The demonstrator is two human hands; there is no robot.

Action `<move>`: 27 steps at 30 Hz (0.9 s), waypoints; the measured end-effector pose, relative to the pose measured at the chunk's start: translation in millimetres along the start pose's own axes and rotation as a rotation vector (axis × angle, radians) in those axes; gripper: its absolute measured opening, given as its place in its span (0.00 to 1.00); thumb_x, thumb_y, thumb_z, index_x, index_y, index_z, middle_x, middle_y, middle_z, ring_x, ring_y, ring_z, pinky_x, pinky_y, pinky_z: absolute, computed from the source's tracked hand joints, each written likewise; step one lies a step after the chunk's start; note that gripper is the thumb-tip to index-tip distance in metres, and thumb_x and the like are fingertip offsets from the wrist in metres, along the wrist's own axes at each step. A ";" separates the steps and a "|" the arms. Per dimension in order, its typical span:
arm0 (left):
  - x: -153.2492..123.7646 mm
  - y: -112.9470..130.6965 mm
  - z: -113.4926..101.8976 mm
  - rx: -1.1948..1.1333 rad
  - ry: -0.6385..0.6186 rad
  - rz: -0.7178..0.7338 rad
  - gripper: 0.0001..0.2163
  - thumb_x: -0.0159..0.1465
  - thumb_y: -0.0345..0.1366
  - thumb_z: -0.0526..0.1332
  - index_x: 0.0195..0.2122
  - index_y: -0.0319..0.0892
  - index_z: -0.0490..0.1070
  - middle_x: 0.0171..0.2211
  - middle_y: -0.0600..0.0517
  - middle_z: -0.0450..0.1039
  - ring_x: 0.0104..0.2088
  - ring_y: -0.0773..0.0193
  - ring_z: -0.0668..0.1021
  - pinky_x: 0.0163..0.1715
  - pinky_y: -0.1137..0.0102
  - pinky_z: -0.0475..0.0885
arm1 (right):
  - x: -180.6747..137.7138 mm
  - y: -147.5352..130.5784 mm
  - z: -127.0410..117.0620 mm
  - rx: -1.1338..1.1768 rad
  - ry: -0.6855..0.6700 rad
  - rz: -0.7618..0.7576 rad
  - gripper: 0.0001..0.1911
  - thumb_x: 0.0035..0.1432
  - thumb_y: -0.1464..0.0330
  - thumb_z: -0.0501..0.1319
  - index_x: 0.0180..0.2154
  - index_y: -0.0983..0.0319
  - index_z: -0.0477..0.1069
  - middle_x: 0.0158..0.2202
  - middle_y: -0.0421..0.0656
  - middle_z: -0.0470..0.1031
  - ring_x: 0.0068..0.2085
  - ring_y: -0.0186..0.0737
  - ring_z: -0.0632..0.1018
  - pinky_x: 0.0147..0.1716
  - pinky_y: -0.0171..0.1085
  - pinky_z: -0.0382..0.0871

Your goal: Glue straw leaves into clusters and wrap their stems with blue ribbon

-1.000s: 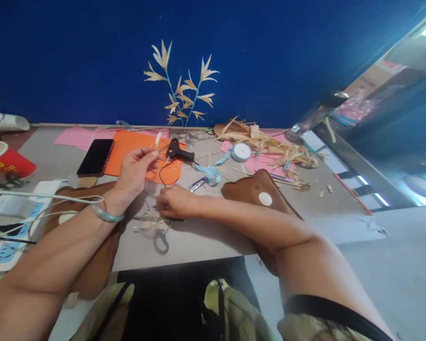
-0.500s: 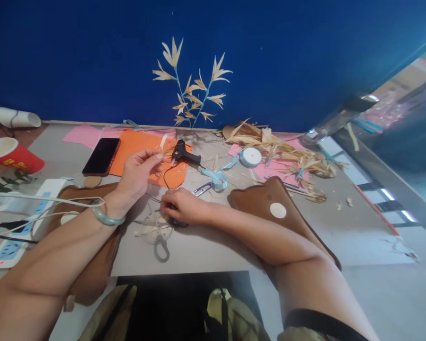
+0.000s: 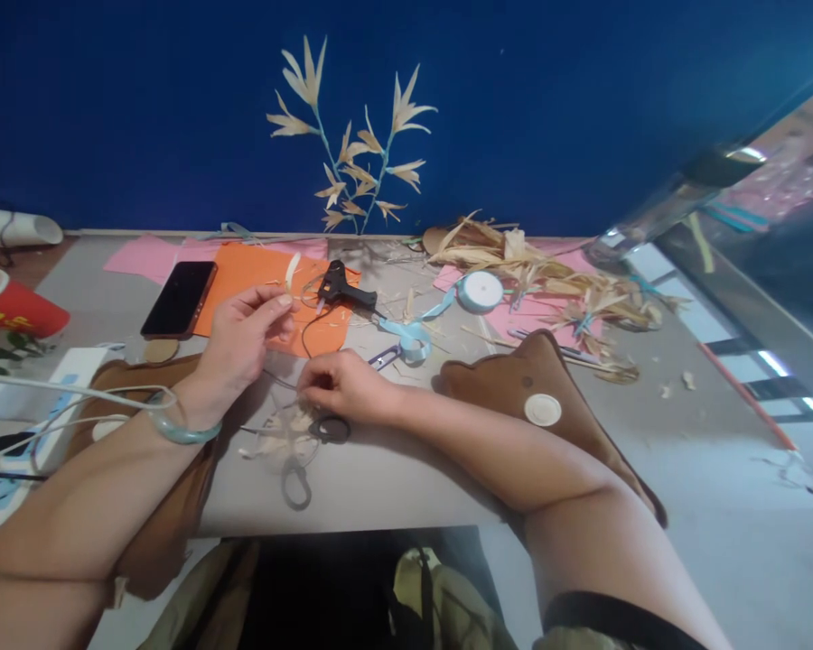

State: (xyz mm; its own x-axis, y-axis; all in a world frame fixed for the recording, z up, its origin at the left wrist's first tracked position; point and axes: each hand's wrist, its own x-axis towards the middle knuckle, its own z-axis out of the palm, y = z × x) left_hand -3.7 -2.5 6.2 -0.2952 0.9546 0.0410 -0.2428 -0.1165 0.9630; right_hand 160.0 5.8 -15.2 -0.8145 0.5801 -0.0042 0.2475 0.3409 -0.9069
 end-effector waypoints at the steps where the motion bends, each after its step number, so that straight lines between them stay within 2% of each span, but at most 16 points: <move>1: 0.0 -0.3 0.1 -0.001 0.000 0.002 0.07 0.51 0.35 0.68 0.28 0.38 0.73 0.23 0.53 0.75 0.20 0.73 0.72 0.20 0.77 0.67 | 1.3 0.4 -1.0 0.046 0.005 0.028 0.04 0.55 0.73 0.61 0.32 0.66 0.75 0.29 0.42 0.78 0.30 0.33 0.76 0.32 0.32 0.68; 5: 1.4 -2.9 -1.0 -0.009 -0.011 -0.001 0.06 0.53 0.35 0.67 0.28 0.38 0.73 0.22 0.54 0.74 0.20 0.73 0.72 0.21 0.77 0.67 | 6.4 -0.5 -6.9 0.205 0.042 0.100 0.05 0.55 0.69 0.62 0.31 0.66 0.73 0.28 0.41 0.77 0.29 0.31 0.75 0.30 0.31 0.68; 9: 2.4 -2.9 -2.8 -0.033 -0.023 -0.018 0.07 0.53 0.35 0.68 0.29 0.38 0.73 0.24 0.54 0.74 0.21 0.73 0.72 0.21 0.77 0.67 | 8.9 -3.2 -14.5 0.350 0.095 0.139 0.08 0.55 0.65 0.64 0.31 0.65 0.71 0.25 0.40 0.75 0.23 0.29 0.71 0.23 0.30 0.65; 11: 2.0 -1.3 -2.7 -0.035 -0.040 -0.060 0.08 0.53 0.36 0.68 0.30 0.38 0.73 0.25 0.53 0.75 0.22 0.73 0.72 0.22 0.77 0.68 | 9.6 -3.9 -18.2 0.405 0.179 0.110 0.10 0.52 0.64 0.67 0.30 0.65 0.71 0.23 0.39 0.74 0.23 0.30 0.71 0.23 0.31 0.65; 14: 0.7 0.3 -1.4 -0.045 -0.064 -0.160 0.09 0.52 0.38 0.68 0.29 0.38 0.72 0.27 0.53 0.76 0.23 0.72 0.74 0.23 0.77 0.68 | 10.8 -4.3 -23.2 0.443 0.388 0.014 0.10 0.49 0.65 0.69 0.29 0.63 0.72 0.26 0.39 0.75 0.26 0.31 0.73 0.27 0.33 0.68; 17: -0.5 -1.0 0.3 -0.069 -0.027 -0.183 0.11 0.52 0.39 0.69 0.30 0.38 0.71 0.28 0.52 0.76 0.23 0.72 0.74 0.22 0.77 0.69 | 11.9 -3.1 -26.9 0.412 0.583 -0.070 0.08 0.49 0.66 0.69 0.28 0.62 0.73 0.28 0.40 0.76 0.27 0.31 0.73 0.29 0.34 0.68; 20: -1.5 -3.0 1.9 -0.090 -0.012 -0.204 0.12 0.52 0.39 0.68 0.32 0.40 0.69 0.31 0.52 0.77 0.22 0.71 0.75 0.19 0.77 0.68 | 12.4 -0.1 -28.1 0.350 0.712 -0.131 0.07 0.49 0.66 0.69 0.29 0.61 0.74 0.30 0.41 0.77 0.31 0.34 0.75 0.33 0.36 0.70; 23: -2.8 -2.4 3.7 -0.092 -0.030 -0.295 0.11 0.54 0.38 0.66 0.33 0.40 0.66 0.33 0.49 0.78 0.21 0.69 0.76 0.18 0.75 0.70 | 12.1 2.4 -27.0 0.260 0.781 -0.192 0.05 0.50 0.68 0.68 0.29 0.61 0.73 0.32 0.42 0.78 0.35 0.37 0.77 0.37 0.38 0.70; 27: -3.6 -0.4 5.2 -0.101 -0.076 -0.356 0.09 0.55 0.37 0.64 0.33 0.39 0.67 0.32 0.47 0.78 0.22 0.68 0.77 0.19 0.74 0.71 | 11.1 2.3 -23.0 0.157 0.782 -0.284 0.03 0.53 0.71 0.65 0.28 0.60 0.73 0.32 0.42 0.78 0.36 0.37 0.78 0.37 0.38 0.71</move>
State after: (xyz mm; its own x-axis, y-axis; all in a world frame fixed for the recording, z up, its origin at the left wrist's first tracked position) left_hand 2.2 -4.5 7.0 -0.1077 0.9573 -0.2684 -0.4092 0.2034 0.8895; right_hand 163.6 30.1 -7.7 -0.2230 0.8523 0.4731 -0.0346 0.4781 -0.8776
